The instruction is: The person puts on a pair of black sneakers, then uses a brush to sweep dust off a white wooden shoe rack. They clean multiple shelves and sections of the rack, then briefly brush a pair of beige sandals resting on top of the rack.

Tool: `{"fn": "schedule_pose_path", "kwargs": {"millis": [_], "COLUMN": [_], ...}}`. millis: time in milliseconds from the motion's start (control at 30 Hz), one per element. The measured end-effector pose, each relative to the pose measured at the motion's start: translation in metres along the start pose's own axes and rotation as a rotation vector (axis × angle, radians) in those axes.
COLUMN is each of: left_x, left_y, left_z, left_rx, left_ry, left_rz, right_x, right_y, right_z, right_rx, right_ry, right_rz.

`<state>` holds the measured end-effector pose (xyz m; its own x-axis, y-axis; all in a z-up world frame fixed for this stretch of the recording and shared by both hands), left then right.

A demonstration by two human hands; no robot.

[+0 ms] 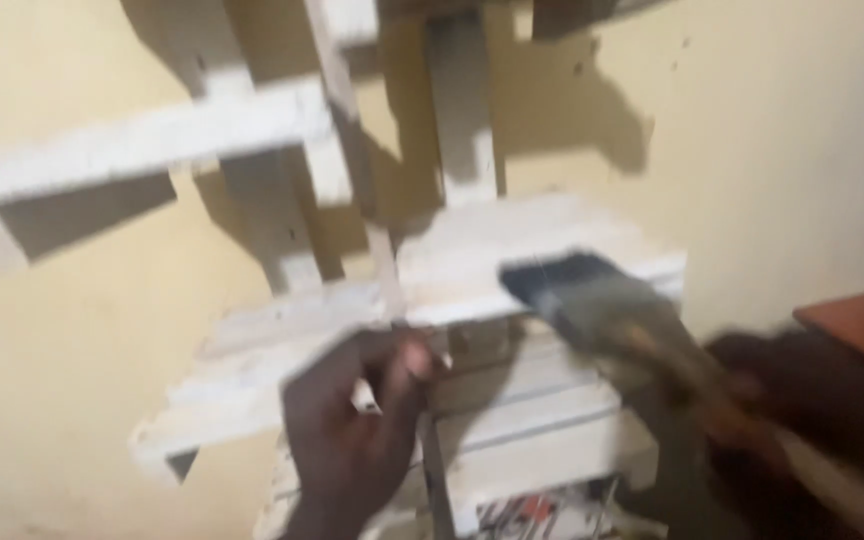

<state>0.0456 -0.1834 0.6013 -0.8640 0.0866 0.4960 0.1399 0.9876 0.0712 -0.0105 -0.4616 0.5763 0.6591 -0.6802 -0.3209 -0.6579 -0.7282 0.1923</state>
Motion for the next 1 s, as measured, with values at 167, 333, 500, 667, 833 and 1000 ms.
{"fn": "schedule_pose_path", "kwargs": {"millis": [167, 333, 500, 667, 833, 1000], "left_x": [-0.015, -0.068, -0.092, -0.106, -0.104, -0.099], "left_y": [-0.051, -0.071, -0.069, -0.068, -0.073, -0.075], "left_z": [-0.098, -0.11, -0.101, -0.096, -0.096, -0.095], "left_rx": [0.018, 0.165, 0.145, 0.16, 0.056, 0.058], "left_ry": [0.103, 0.373, 0.632, 0.733, 0.758, 0.738], "left_rz": [0.267, 0.242, 0.214, 0.318, 0.343, 0.46], "right_x": [-0.005, 0.054, 0.042, 0.063, 0.06, 0.081], "right_y": [0.009, -0.013, -0.015, -0.026, -0.029, -0.045], "right_z": [-0.094, -0.121, -0.123, -0.114, -0.112, -0.101], "right_rx": [-0.047, -0.317, -0.382, -0.383, -0.469, -0.662], "right_ry": [0.131, -0.431, -0.134, -0.356, -0.268, -0.502], "right_rz": [0.071, -0.003, 0.062, 0.135, 0.163, 0.458]}}
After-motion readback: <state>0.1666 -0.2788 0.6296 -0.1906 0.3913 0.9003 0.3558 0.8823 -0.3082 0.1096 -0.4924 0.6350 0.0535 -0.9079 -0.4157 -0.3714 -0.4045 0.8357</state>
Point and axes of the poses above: each hand's wrist, its own z-axis away from the middle knuckle, its own y-axis out of the back of the hand, x = y × z, the point moved 8 cm from there along -z, towards the middle knuckle, and after that the axes turned 5 degrees about z, right-handed, at the moved point
